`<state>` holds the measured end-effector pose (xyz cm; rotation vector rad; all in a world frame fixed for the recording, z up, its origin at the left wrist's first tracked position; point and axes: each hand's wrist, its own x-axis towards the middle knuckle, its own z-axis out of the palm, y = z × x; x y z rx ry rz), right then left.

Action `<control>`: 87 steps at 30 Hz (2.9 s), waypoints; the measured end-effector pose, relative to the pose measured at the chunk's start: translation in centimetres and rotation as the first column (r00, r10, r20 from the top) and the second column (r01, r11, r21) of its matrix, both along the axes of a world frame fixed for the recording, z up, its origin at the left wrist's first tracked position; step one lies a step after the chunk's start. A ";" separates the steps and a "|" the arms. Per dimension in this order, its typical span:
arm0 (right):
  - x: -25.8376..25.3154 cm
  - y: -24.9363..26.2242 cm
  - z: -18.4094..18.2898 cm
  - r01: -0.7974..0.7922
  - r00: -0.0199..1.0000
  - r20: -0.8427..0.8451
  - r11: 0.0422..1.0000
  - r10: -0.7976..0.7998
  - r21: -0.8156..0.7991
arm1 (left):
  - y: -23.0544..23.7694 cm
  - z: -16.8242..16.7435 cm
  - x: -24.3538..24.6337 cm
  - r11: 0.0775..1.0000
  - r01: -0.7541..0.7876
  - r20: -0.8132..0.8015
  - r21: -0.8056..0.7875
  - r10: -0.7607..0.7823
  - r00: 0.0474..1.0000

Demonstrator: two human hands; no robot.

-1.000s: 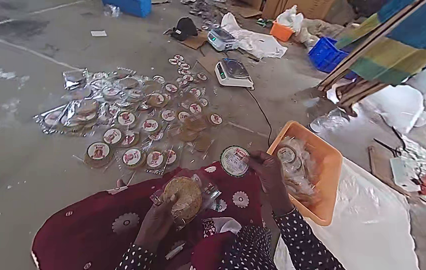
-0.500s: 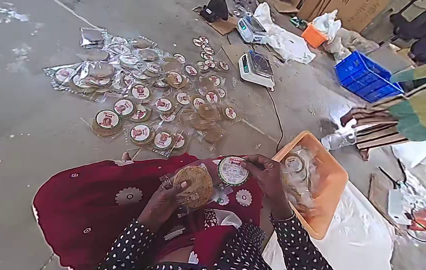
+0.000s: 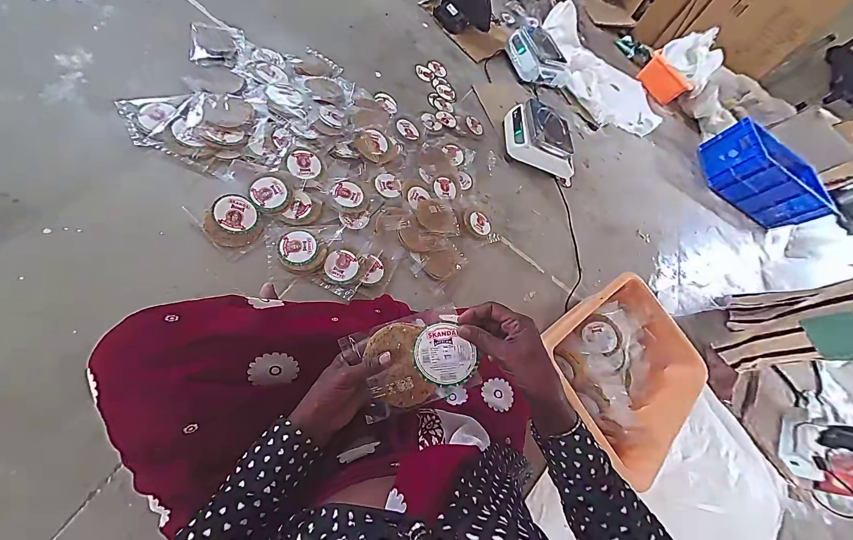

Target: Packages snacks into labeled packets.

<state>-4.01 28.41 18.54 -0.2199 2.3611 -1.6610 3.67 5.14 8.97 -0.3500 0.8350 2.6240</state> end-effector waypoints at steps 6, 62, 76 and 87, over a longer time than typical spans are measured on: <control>0.3 0.5 -0.2 0.079 0.992 -0.103 0.994 -0.072 0.074 | -0.2 0.0 0.1 1.000 -0.019 0.007 0.013 0.019 1.000; -5.5 34.1 -3.4 0.640 0.768 -0.537 0.425 -0.349 0.640 | -0.9 -1.6 -1.7 0.964 0.069 0.142 -0.257 -0.033 0.989; -17.5 -9.9 -17.2 -0.112 0.986 0.161 0.888 0.044 0.446 | -5.0 -2.8 -6.1 0.937 -0.239 0.202 -0.257 0.293 0.934; -22.1 -17.2 -18.5 -0.115 0.992 0.122 0.731 0.044 0.672 | -4.3 -3.6 -7.6 0.936 -0.225 0.231 -0.270 0.290 0.929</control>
